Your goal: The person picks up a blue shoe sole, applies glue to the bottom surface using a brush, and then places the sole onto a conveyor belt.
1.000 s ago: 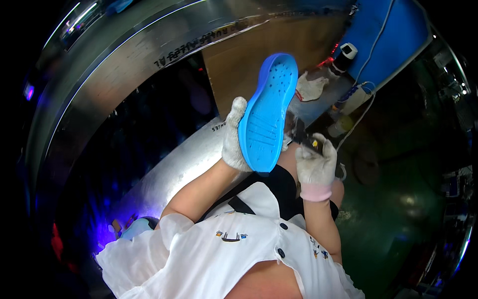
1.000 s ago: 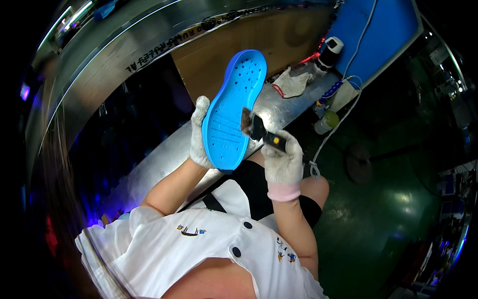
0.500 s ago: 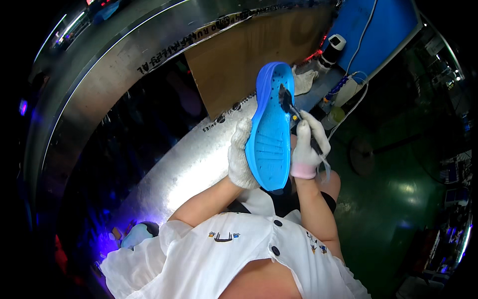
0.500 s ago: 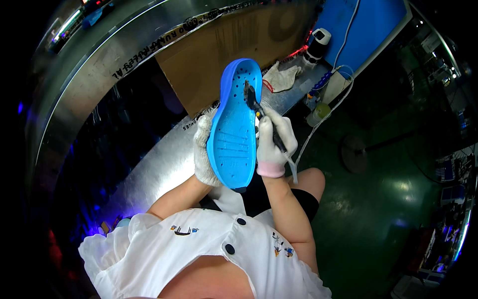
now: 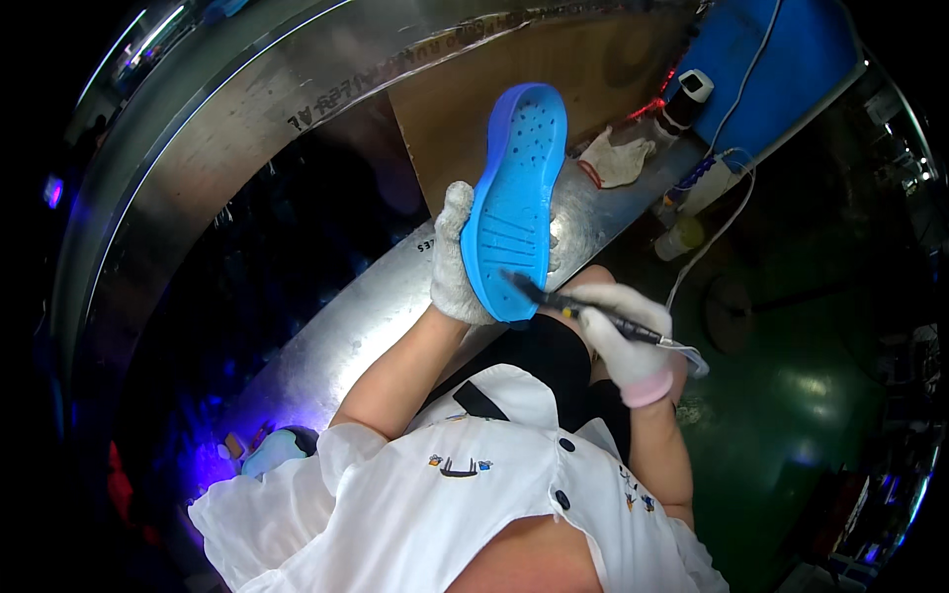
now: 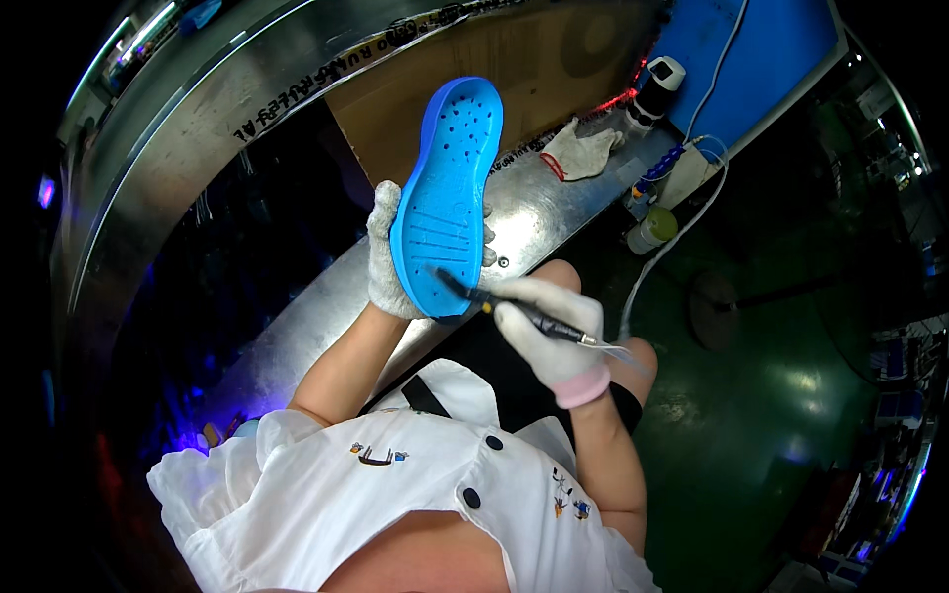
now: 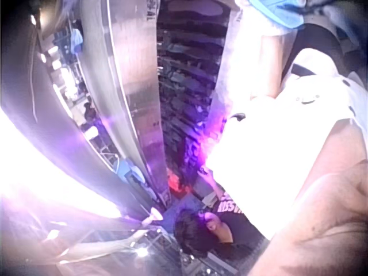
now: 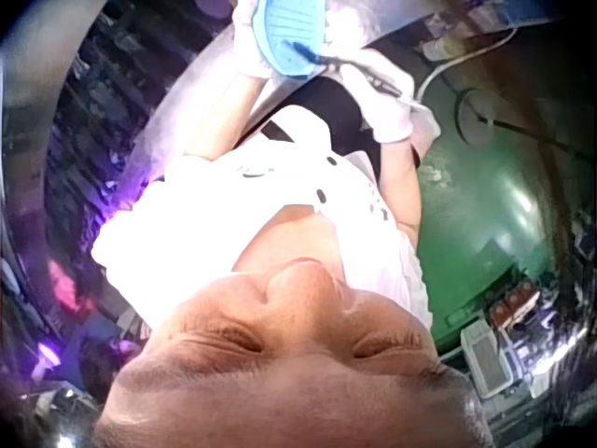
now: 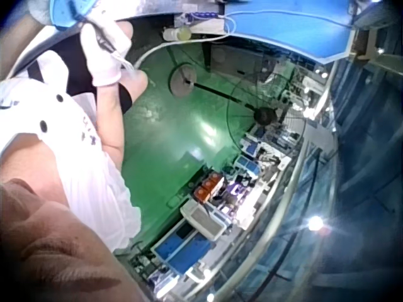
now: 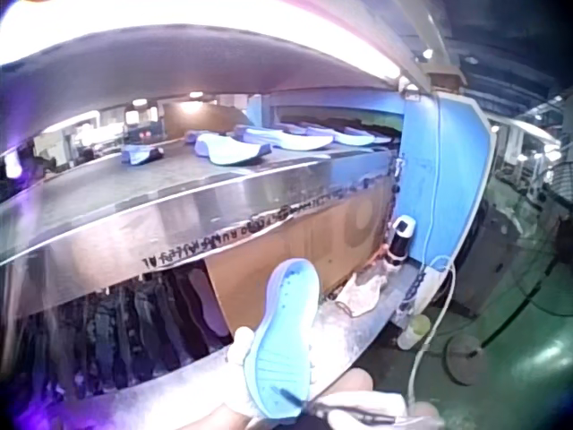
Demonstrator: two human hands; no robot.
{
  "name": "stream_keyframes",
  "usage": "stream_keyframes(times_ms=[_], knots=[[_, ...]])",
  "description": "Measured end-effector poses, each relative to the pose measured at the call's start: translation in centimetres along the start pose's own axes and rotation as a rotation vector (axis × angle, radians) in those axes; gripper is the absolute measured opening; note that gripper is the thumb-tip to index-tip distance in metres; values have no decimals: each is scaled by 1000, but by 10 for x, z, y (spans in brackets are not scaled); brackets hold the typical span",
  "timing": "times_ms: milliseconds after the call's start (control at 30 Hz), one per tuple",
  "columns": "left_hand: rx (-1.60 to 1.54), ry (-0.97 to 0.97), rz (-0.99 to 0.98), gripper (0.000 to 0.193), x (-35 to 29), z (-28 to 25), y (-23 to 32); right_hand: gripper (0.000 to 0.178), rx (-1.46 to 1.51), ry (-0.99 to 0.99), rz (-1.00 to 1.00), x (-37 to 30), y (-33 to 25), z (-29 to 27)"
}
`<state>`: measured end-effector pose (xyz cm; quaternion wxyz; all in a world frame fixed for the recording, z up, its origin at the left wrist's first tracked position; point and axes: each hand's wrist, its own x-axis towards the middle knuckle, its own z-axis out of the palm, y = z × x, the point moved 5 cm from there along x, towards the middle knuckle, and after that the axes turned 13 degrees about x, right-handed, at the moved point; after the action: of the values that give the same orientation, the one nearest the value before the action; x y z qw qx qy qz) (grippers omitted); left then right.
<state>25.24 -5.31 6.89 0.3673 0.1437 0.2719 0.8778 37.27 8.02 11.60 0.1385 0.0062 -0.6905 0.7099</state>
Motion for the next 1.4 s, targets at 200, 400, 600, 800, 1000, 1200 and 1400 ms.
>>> stream_keyframes(times_ms=[200,400,600,800,1000,1200,1400], knots=[[21,126,-32,83,-12,2,-26,25,-487,-94,-665,25,-38,17],[1,226,-61,77,-14,16,-35,31,-845,23,-808,46,-29,18],[-70,24,10,94,2,-4,-7,32,-779,-218,-705,11,-6,37],[-83,-61,-44,82,-4,13,-17,25,252,135,-74,-8,25,14],[53,140,-43,89,-16,24,-41,26,617,525,-143,32,30,-13],[-48,54,-31,84,-12,27,-43,20,117,584,-307,33,35,-18],[-66,72,8,83,-3,11,-35,22,-290,261,-514,2,14,10]])
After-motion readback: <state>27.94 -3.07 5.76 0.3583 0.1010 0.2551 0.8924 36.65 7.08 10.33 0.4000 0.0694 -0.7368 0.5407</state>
